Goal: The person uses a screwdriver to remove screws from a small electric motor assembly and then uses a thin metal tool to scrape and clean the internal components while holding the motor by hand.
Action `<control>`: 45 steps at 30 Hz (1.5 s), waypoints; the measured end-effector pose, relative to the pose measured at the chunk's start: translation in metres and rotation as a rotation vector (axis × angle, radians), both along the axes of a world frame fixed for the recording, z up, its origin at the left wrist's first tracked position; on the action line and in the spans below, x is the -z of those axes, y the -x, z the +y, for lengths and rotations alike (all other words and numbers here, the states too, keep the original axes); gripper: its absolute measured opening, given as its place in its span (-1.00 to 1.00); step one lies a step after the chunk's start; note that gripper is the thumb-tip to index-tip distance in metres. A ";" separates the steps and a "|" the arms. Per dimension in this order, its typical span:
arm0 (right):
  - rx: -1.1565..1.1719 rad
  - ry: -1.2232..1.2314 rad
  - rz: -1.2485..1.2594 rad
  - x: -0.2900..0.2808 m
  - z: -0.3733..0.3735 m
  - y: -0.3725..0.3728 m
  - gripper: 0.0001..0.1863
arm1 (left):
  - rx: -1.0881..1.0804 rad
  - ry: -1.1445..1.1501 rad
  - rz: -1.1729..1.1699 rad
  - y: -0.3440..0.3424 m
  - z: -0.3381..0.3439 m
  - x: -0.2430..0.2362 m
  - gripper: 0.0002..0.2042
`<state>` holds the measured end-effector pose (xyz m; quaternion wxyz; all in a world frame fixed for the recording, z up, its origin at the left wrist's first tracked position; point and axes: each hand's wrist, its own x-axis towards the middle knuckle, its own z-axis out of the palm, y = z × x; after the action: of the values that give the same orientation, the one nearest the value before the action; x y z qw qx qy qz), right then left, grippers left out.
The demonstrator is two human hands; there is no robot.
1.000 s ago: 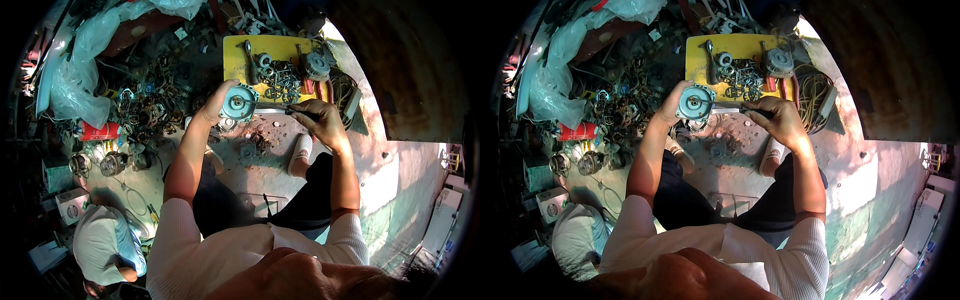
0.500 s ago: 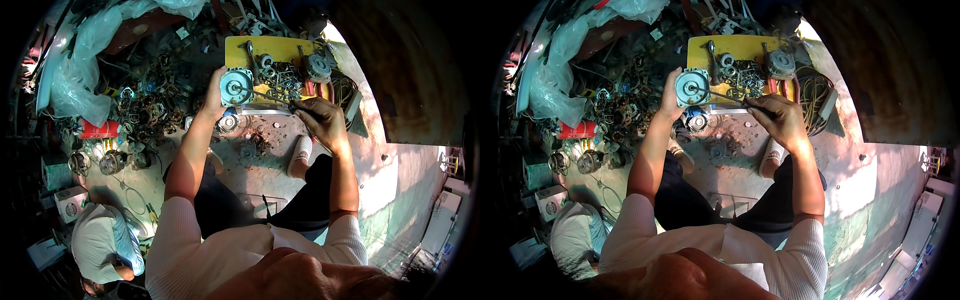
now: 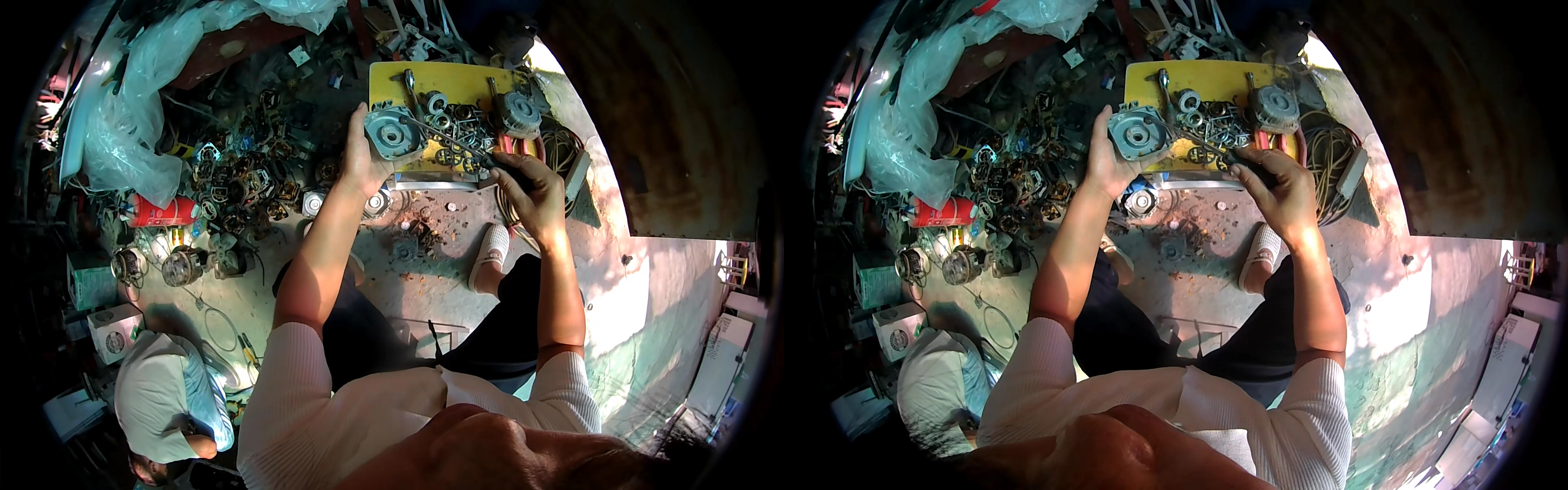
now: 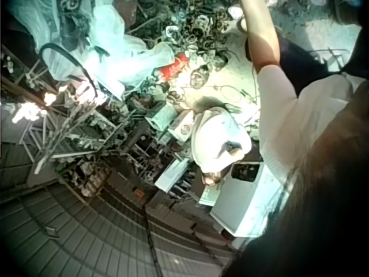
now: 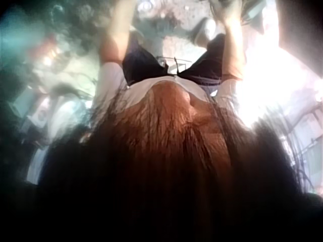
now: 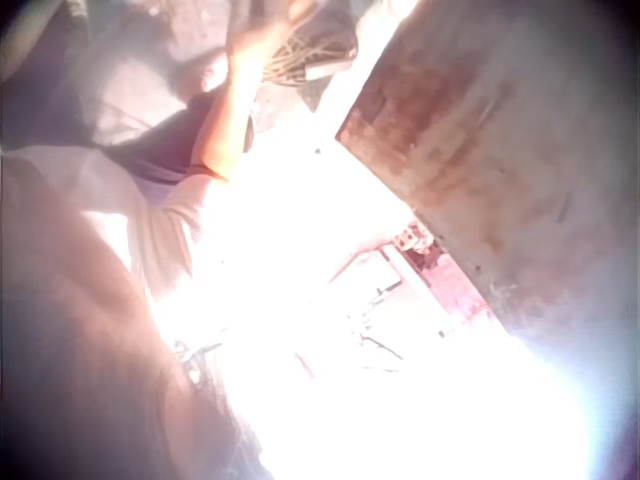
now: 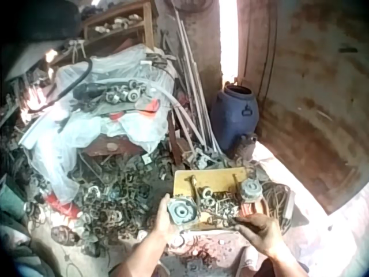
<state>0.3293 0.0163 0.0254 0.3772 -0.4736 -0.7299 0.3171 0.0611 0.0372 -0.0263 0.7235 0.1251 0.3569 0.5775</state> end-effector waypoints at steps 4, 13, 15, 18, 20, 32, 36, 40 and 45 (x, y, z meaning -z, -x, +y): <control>0.054 0.105 0.215 0.010 0.007 -0.002 -0.67 | -0.005 -0.010 -0.022 -0.007 0.004 -0.001 -0.40; 0.099 0.175 0.056 0.009 0.014 -0.024 -0.67 | 0.036 -0.074 0.100 -0.026 0.013 0.004 -0.40; 0.105 0.203 0.023 0.005 0.011 -0.028 -0.67 | 0.025 -0.083 0.145 -0.031 0.014 0.000 -0.40; 0.118 0.210 -0.040 -0.006 0.006 -0.030 -0.69 | 0.026 -0.103 0.213 -0.035 0.016 0.000 -0.41; 0.099 0.174 -0.120 -0.013 0.004 -0.032 -0.70 | 0.025 -0.115 0.235 -0.037 0.019 0.003 -0.46; 0.121 0.089 -0.155 -0.011 -0.001 -0.031 -0.73 | -0.038 -0.414 0.734 -0.063 0.028 0.006 -0.33; 0.162 0.054 -0.137 -0.006 -0.001 -0.032 -0.73 | -0.101 -0.414 0.777 -0.070 0.029 0.007 -0.39; 0.194 0.068 -0.158 -0.005 -0.001 -0.035 -0.73 | -0.194 -0.416 0.754 -0.074 0.029 0.003 -0.41; 0.244 0.046 -0.203 -0.002 0.002 -0.041 -0.71 | -0.219 -0.379 0.707 -0.068 0.033 0.003 -0.42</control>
<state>0.3707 0.0184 0.0278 0.3263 -0.5970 -0.6939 0.2359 0.1292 0.0703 -0.0288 0.4550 0.4079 0.4820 0.6280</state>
